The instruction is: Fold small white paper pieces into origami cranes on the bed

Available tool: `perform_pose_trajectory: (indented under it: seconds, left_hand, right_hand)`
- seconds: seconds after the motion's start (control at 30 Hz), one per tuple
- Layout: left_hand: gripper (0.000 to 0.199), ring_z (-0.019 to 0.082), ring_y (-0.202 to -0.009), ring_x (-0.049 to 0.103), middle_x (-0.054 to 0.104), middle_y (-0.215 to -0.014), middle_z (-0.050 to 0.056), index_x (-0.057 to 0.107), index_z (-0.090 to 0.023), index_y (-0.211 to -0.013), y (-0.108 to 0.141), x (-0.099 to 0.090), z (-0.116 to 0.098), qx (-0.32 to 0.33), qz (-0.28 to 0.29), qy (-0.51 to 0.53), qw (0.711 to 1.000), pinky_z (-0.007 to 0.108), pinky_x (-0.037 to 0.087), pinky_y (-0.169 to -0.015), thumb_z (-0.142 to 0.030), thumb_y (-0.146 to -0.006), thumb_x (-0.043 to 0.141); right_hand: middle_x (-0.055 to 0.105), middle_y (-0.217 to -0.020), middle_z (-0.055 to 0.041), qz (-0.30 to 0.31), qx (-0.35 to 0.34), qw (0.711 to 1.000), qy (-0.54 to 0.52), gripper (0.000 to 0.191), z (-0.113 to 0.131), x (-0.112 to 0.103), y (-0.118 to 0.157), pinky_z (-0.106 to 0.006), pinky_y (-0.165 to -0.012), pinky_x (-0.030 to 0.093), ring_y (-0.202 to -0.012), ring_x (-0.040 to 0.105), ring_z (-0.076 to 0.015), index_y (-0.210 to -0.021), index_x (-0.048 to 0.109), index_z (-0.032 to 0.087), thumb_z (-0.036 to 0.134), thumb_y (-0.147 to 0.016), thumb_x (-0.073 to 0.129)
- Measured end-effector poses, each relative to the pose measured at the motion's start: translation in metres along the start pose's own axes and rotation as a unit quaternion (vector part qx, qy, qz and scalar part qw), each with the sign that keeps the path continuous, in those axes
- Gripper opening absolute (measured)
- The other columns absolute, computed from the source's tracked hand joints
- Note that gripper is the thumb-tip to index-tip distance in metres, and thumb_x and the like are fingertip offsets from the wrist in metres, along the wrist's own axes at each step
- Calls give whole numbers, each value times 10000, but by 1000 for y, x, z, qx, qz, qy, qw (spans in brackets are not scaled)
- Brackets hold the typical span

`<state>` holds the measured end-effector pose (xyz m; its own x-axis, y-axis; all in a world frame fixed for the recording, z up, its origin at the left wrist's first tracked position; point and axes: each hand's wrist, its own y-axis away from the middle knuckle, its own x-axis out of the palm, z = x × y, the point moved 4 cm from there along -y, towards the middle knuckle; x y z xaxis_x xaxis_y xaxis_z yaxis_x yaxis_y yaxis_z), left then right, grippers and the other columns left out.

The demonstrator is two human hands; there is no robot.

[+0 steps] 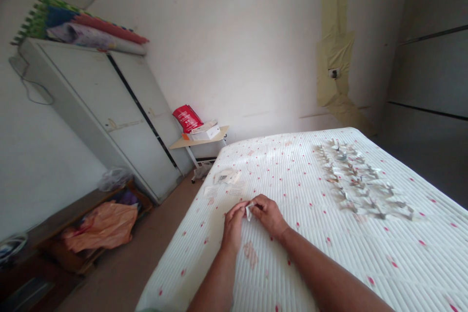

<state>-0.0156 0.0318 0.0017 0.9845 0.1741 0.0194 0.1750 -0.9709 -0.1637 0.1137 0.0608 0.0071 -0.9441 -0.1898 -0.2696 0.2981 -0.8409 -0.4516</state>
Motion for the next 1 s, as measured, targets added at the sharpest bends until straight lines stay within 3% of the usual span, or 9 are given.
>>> perform_pose_trajectory:
  seconds: [0.17,0.4,0.7,0.87,1.0]
  left_hand:
    - [296,215,-872,586,675,-868,76,671,-115,-908,2,4,-5,-6,15,25,1000,286,419,-788,-240,-676,537]
    - [364,161,-679,580,655,-710,44,656,-88,-920,2,11,-4,-35,36,53,997,248,427,-670,-158,-575,564]
    - [415,170,-729,590,672,-768,47,651,-106,-911,-3,10,6,-22,29,38,999,232,429,-672,-69,-533,484]
    - [422,190,-774,599,674,-774,54,645,-100,-960,-1,8,5,-28,24,21,999,252,435,-705,-87,-562,505]
    - [322,222,-873,595,680,-861,82,662,-95,-928,1,5,-2,-25,1,12,1000,287,429,-782,-216,-653,546]
  right_hand:
    - [543,-715,-6,-1,-7,999,39,108,1,0,0,-236,-633,419,-666,535,-122,-746,591,183,205,-775,489]
    - [540,-716,-9,14,-25,996,85,123,11,-1,0,-240,-635,414,-673,535,-125,-720,572,188,190,-793,474]
    - [531,-752,-29,14,-52,989,135,138,9,3,2,-259,-664,423,-713,523,-138,-751,572,188,174,-814,450]
    - [531,-724,-14,6,-40,994,104,133,7,1,0,-248,-643,418,-685,527,-128,-724,578,185,143,-788,469]
    - [542,-718,-6,6,-19,998,56,117,3,-1,-1,-241,-643,426,-673,537,-120,-734,585,186,187,-794,485]
